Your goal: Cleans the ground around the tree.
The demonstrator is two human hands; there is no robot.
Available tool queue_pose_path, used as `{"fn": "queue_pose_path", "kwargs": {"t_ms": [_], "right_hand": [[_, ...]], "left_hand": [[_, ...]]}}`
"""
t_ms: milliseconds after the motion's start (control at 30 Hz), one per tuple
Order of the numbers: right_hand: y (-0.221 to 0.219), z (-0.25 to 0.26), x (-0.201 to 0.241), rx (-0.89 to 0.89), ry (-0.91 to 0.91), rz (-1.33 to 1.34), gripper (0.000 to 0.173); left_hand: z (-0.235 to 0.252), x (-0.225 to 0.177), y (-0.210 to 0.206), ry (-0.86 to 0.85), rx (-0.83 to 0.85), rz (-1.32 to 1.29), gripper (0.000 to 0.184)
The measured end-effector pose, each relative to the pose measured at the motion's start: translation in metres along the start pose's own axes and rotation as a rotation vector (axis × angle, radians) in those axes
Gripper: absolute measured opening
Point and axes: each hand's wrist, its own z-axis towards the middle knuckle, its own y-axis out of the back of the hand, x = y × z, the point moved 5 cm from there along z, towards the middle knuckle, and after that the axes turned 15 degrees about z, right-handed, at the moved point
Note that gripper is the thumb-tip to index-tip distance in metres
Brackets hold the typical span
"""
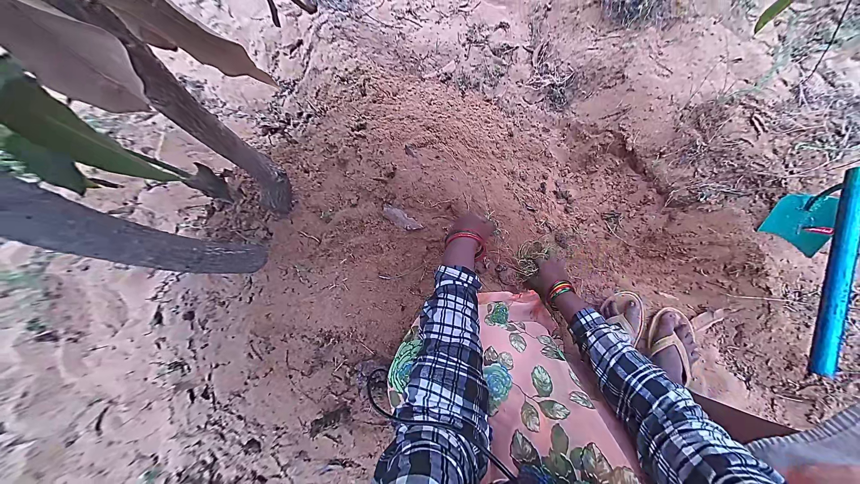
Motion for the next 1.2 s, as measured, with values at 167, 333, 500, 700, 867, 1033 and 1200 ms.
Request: {"fn": "queue_pose_path", "kwargs": {"t_ms": [167,333,500,700,867,1033,1200], "right_hand": [[0.027,0.005,-0.025,-0.144,-0.039,0.134,0.051],[0.084,-0.008,-0.078,-0.356,-0.206,0.248,0.051],[0.067,-0.002,-0.103,-0.1,-0.271,0.003,0.076],[0.052,-0.001,-0.089,-0.056,-0.244,-0.061,0.068],[0.051,-0.005,-0.09,-0.023,-0.162,-0.105,0.059],[0.032,-0.019,-0.104,-0.047,-0.097,-0.128,0.052],[0.03,-0.047,-0.1,-0.029,-0.036,-0.083,0.052]], "left_hand": [[-0.002,0.001,0.003,0.007,-0.004,-0.025,0.047],[0.0,-0.002,0.003,0.001,-0.004,-0.006,0.046],[-0.005,-0.005,0.003,0.018,-0.013,-0.035,0.043],[-0.004,0.003,-0.001,0.13,-0.02,-0.006,0.051],[0.005,0.003,-0.042,0.152,-0.09,0.162,0.067],[-0.015,-0.009,-0.084,0.116,-0.158,0.259,0.069],[-0.043,-0.01,-0.065,0.121,-0.208,0.156,0.05]]}}
